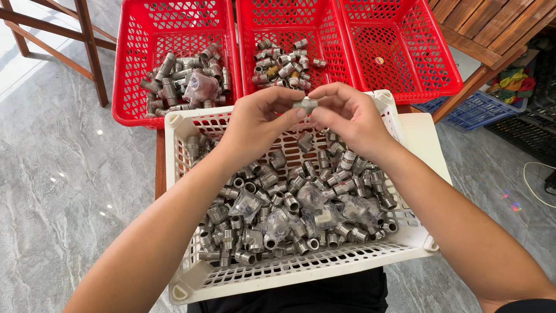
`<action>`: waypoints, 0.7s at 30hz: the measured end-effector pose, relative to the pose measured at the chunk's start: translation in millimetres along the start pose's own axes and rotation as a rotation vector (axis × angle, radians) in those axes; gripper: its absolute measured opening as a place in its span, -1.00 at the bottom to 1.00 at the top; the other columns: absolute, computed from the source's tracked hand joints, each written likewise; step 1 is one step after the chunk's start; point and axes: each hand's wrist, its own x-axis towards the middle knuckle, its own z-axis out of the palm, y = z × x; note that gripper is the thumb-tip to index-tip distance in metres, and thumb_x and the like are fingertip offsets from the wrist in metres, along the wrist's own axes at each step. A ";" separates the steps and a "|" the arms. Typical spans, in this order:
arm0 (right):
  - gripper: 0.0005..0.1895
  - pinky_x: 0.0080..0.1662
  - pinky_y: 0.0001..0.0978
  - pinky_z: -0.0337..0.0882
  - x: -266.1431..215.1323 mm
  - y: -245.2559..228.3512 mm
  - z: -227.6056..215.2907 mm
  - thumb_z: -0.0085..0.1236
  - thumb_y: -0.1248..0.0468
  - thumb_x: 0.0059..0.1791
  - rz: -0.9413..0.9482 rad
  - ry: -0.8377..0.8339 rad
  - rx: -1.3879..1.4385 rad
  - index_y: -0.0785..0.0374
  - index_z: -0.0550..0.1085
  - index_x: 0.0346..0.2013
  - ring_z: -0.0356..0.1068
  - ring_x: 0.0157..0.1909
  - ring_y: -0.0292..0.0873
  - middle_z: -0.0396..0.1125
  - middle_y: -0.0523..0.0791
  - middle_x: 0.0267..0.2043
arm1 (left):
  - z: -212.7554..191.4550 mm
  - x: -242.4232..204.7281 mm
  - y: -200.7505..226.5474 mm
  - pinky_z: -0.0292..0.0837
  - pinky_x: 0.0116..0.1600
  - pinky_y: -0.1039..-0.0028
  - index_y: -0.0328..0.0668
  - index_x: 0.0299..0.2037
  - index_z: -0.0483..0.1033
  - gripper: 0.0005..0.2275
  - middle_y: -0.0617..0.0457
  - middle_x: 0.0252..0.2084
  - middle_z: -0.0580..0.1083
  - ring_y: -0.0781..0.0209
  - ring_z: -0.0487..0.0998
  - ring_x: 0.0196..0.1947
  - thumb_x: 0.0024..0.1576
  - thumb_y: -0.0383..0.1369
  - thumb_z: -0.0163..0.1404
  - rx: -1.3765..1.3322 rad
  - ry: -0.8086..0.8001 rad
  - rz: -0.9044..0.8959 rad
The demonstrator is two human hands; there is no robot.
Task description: The person picks up metal pipe fittings from a large white basket, holds them with both hands, and returns them to the basket one at a time.
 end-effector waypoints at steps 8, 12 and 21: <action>-0.68 -0.17 -0.38 0.60 2.1 5.2 0.5 0.28 0.36 0.02 -0.059 0.022 -0.031 0.37 0.46 0.03 0.51 -0.24 -0.21 0.46 -0.01 -0.29 | 1.8 -1.3 1.3 0.64 -0.21 0.55 -0.19 0.03 0.58 -0.73 -0.01 -0.18 0.60 0.30 0.63 -0.24 0.17 -0.31 0.20 -0.012 -0.010 -0.017; -0.61 -0.12 -0.38 0.59 1.6 2.6 4.4 0.36 0.41 -0.05 -0.094 0.020 -0.015 0.36 0.44 0.04 0.49 -0.20 -0.25 0.46 -0.03 -0.26 | 1.5 -0.7 1.4 0.62 -0.25 0.56 -0.25 0.01 0.57 -0.76 -0.01 -0.26 0.57 0.32 0.62 -0.28 0.19 -0.34 0.19 0.021 -0.003 0.013; -0.69 -0.19 -0.39 0.59 4.5 20.8 -4.6 0.30 0.38 0.01 -0.106 0.040 -0.016 0.38 0.47 0.01 0.50 -0.27 -0.21 0.41 -0.02 -0.34 | 0.2 -2.5 7.6 0.63 -0.31 0.56 -0.20 0.05 0.56 -0.71 -0.04 -0.21 0.56 0.30 0.60 -0.31 0.18 -0.29 0.20 -0.052 0.003 0.014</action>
